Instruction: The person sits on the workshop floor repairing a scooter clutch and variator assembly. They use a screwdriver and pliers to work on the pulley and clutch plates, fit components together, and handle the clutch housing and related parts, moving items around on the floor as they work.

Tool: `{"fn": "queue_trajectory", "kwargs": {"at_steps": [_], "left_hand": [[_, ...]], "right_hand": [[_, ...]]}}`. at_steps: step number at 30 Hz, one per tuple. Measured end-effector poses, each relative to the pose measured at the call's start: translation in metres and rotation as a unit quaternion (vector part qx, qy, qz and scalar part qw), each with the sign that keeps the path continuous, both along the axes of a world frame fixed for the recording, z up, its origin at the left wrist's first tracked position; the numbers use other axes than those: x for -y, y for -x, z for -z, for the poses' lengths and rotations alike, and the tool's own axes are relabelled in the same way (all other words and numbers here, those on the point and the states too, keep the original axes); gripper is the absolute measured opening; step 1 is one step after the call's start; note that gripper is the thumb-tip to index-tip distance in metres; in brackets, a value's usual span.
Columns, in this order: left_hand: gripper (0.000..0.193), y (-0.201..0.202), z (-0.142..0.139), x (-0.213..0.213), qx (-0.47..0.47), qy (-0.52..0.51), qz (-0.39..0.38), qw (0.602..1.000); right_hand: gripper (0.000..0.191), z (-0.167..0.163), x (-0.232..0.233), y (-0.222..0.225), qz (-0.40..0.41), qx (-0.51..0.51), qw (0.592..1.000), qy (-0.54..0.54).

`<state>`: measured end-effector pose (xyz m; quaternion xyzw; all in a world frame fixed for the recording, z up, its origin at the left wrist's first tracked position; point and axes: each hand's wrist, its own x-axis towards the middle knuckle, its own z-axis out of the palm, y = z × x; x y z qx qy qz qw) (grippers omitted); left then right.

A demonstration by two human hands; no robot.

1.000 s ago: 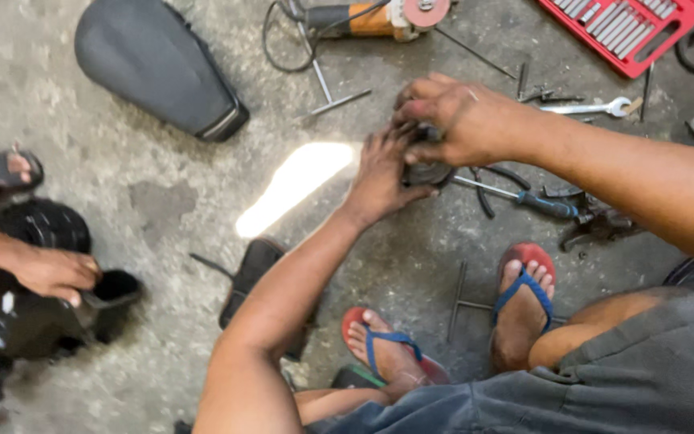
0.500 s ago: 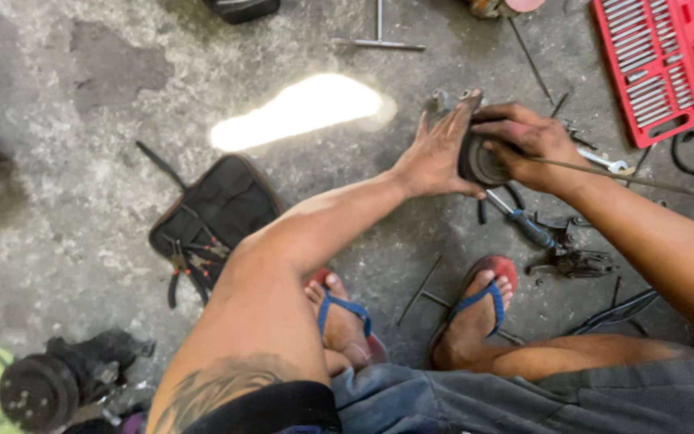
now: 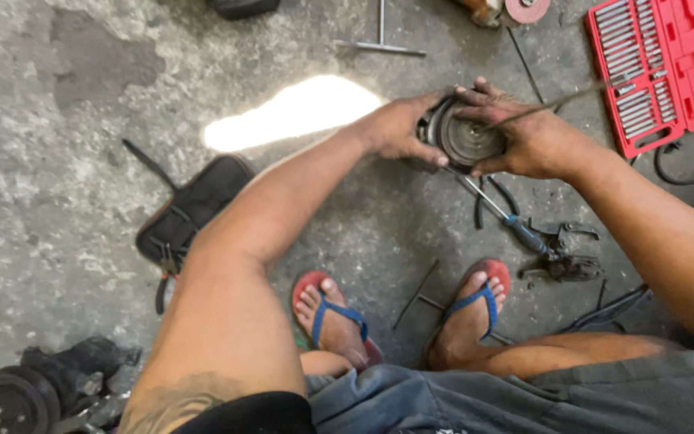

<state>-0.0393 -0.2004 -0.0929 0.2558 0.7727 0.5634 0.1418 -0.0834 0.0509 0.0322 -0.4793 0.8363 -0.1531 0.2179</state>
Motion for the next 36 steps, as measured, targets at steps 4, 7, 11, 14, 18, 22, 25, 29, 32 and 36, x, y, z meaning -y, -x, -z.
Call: {"fn": "queue_trajectory", "kwargs": {"at_steps": [4,7,11,14,18,22,25,29,32,36], "left_hand": [[0.119,0.015,0.005,0.011,0.028,0.071,0.022,0.997],[0.134,0.01,0.011,0.004,-0.048,0.092,0.027,0.994],[0.158,-0.02,0.015,-0.027,-0.008,0.101,-0.138,0.985],[0.152,-0.027,0.012,-0.043,0.098,0.152,-0.205,0.962],[0.149,-0.016,-0.001,-0.051,0.092,0.162,-0.197,0.962],[0.138,-0.006,-0.006,-0.061,0.078,0.145,-0.175,0.971],[0.12,-0.004,0.005,-0.067,0.028,0.031,-0.196,0.98],[0.109,0.003,0.027,-0.076,-0.094,-0.149,-0.25,0.952],[0.088,0.031,0.027,-0.085,-0.03,-0.094,-0.239,0.966],[0.111,0.075,0.016,-0.077,0.046,-0.065,-0.175,0.981]], "right_hand": [[0.095,0.004,-0.007,-0.014,0.046,-0.011,0.997,0.061],[0.103,0.011,-0.003,-0.026,0.101,-0.052,0.99,0.081],[0.11,0.016,0.01,-0.033,0.184,-0.108,0.977,0.02],[0.11,0.01,0.011,-0.026,0.132,-0.097,0.987,-0.001],[0.107,-0.003,0.002,-0.006,0.115,-0.019,0.993,-0.005],[0.108,-0.013,-0.004,0.016,0.126,0.031,0.991,-0.039],[0.109,-0.017,-0.007,0.03,0.144,0.074,0.985,-0.059],[0.108,-0.016,-0.013,0.045,0.146,0.114,0.979,-0.086],[0.112,-0.017,-0.015,0.061,0.231,0.167,0.953,-0.104],[0.101,-0.019,-0.01,0.088,0.271,0.239,0.931,-0.046]]}}
